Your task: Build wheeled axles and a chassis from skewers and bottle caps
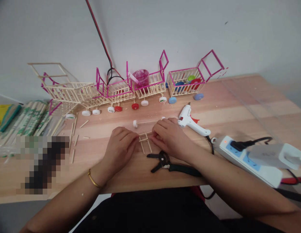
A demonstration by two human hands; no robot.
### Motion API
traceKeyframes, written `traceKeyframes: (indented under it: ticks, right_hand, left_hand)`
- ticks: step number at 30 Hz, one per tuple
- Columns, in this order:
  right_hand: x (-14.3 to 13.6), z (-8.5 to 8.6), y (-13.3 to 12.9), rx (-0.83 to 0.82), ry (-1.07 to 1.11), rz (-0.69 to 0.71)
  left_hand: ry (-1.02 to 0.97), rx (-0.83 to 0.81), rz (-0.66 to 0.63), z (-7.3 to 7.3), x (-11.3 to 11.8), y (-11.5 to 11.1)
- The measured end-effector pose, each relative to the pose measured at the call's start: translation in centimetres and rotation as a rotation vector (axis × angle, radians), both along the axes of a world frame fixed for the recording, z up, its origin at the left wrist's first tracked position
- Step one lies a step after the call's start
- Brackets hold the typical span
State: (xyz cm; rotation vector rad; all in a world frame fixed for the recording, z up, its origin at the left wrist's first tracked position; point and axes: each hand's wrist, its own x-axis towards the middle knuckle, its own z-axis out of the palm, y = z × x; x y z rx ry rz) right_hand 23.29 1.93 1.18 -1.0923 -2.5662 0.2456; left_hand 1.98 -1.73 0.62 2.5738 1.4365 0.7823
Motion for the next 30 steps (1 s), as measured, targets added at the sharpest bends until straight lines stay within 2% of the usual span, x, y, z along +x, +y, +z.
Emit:
traceKeyframes:
  ticks: [4, 9, 13, 20, 25, 30]
  right_hand:
    - [0.1, 0.5, -0.1, 0.041, 0.145, -0.018]
    - [0.5, 1.2, -0.3, 0.095, 0.318, -0.116]
    - [0.9, 1.2, -0.3, 0.150, 0.428, -0.102]
    - [1.1, 0.9, -0.1, 0.135, 0.465, -0.144]
    - [1.1, 0.6, 0.2, 0.080, 0.467, -0.191]
    - [1.0, 0.0, 0.6, 0.090, 0.449, -0.184]
  left_hand:
    - [-0.006, 0.006, 0.014, 0.1, 0.0, 0.0]
    - [-0.033, 0.009, 0.036, 0.1, -0.1, 0.2]
    - [-0.079, 0.001, 0.057, -0.1, -0.5, 0.4]
    - [-0.201, -0.074, 0.088, -0.2, -0.9, 0.8]
    - [-0.238, -0.109, 0.025, -0.3, -0.9, 1.0]
    - [-0.251, -0.131, -0.014, -0.7, -0.9, 1.0]
